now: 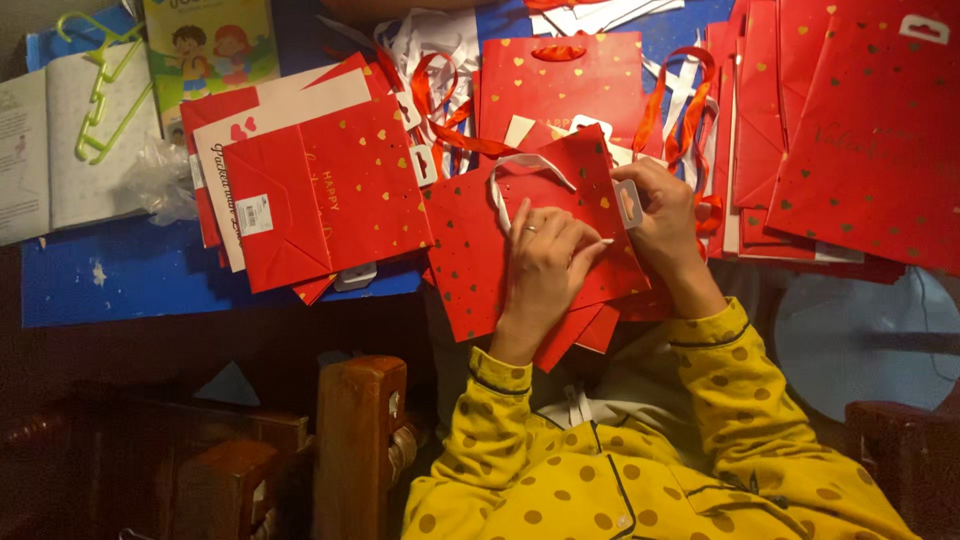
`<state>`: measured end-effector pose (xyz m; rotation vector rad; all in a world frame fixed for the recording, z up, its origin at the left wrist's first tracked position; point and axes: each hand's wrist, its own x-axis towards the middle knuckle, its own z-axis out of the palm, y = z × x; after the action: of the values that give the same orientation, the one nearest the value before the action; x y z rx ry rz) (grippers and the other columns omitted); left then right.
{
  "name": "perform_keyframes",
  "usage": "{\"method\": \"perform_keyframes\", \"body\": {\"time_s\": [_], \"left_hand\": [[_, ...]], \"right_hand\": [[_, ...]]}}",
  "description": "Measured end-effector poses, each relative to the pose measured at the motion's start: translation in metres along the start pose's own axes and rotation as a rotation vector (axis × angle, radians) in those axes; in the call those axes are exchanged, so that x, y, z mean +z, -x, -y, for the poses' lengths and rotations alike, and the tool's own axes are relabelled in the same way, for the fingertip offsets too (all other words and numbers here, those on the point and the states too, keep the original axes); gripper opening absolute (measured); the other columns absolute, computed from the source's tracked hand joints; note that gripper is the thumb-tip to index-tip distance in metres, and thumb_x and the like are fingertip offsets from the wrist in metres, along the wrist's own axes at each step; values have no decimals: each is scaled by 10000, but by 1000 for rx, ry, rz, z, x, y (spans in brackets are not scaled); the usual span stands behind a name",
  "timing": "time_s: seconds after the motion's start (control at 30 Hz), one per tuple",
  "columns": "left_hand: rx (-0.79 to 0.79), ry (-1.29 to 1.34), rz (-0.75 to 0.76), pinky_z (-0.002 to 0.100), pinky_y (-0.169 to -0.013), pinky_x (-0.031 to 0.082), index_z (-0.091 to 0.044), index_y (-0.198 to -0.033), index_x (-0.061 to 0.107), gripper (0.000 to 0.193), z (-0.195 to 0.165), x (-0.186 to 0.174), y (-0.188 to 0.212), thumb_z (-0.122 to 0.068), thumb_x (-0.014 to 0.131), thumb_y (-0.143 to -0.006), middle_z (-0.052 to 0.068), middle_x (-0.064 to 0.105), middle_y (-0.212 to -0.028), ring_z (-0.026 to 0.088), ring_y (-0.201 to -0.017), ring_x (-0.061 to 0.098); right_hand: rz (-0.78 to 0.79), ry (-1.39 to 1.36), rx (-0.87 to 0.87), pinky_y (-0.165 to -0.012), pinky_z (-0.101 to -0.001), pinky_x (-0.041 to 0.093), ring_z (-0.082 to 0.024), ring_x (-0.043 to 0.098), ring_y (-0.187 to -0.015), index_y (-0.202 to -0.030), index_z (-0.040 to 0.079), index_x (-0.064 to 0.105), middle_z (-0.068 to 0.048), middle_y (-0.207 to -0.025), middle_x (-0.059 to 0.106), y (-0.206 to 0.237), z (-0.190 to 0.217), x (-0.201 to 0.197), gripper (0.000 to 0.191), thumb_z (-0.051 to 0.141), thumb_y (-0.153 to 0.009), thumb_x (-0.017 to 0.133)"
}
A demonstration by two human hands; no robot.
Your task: The person assembles red Valentine's Day gift bags by threading ribbons through the handle slots and adjusting them. They handle multiple bags one at a time, pulling ribbons through and arranging them on a cluttered table.
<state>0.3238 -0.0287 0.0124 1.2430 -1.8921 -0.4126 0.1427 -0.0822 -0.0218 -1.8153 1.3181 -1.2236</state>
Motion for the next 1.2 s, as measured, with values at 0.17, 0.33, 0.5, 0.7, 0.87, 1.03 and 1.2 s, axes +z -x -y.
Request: {"method": "perform_keyframes", "body": {"time_s": [0.17, 0.33, 0.5, 0.7, 0.87, 1.03, 1.2], "left_hand": [[-57, 39, -61, 502, -1221, 348, -104, -975, 645, 95, 11, 3, -1, -151, 718, -938, 8, 659, -910, 234, -1027, 635], [-40, 41, -67, 511, -1223, 338, -114, -968, 643, 105, 10, -1, -6, -161, 729, -929, -2, 665, -912, 232, -1040, 637], [41, 74, -49, 534, -1226, 304, -126, -1002, 679, 160, 5, -9, -6, -187, 765, -882, -7, 691, -951, 223, -1041, 644], [42, 77, -77, 514, -1226, 335, -135, -962, 698, 156, 4, -7, -6, -208, 805, -876, -13, 699, -921, 219, -993, 653], [45, 74, -95, 505, -1213, 349, -142, -950, 707, 137, 3, -4, -5, -202, 805, -876, -9, 697, -909, 218, -975, 654], [46, 53, -92, 501, -1209, 355, -142, -965, 712, 134, 0, -2, -6, -198, 803, -884, 1, 689, -909, 219, -973, 654], [41, 71, -97, 500, -1201, 360, -140, -971, 714, 127, -2, -5, -7, -182, 797, -884, 3, 692, -916, 221, -978, 662]], "right_hand": [[242, -319, 229, -742, -301, 515, -150, 622, -865, -1253, -5, 615, -48, -1081, 614, 1, 0, -9, 255, 58, -1006, 627], [509, -599, 292, -1026, -321, 494, -124, 552, -1232, -1393, 52, 507, -10, -1339, 534, 5, 5, -42, 517, 83, -902, 664], [467, -356, 216, -1073, -328, 479, -146, 546, -1249, -1268, 53, 634, -49, -1262, 510, 14, -4, -37, 391, 59, -889, 735], [367, -238, 188, -1007, -298, 485, -145, 542, -1212, -1164, 56, 678, -37, -1251, 537, 18, -15, -28, 283, 39, -884, 717], [280, -81, 75, -904, -292, 484, -167, 588, -1054, -1120, 31, 672, -66, -1106, 602, 17, -3, -27, 233, 36, -890, 704], [134, 114, 42, -783, -317, 498, -221, 616, -844, -1075, 4, 669, -105, -919, 619, 13, 17, -23, 199, 11, -876, 687], [-18, 89, -37, -850, -329, 510, -248, 654, -956, -1129, 10, 660, -105, -1057, 631, 11, 32, -16, 199, -10, -931, 667]]}}
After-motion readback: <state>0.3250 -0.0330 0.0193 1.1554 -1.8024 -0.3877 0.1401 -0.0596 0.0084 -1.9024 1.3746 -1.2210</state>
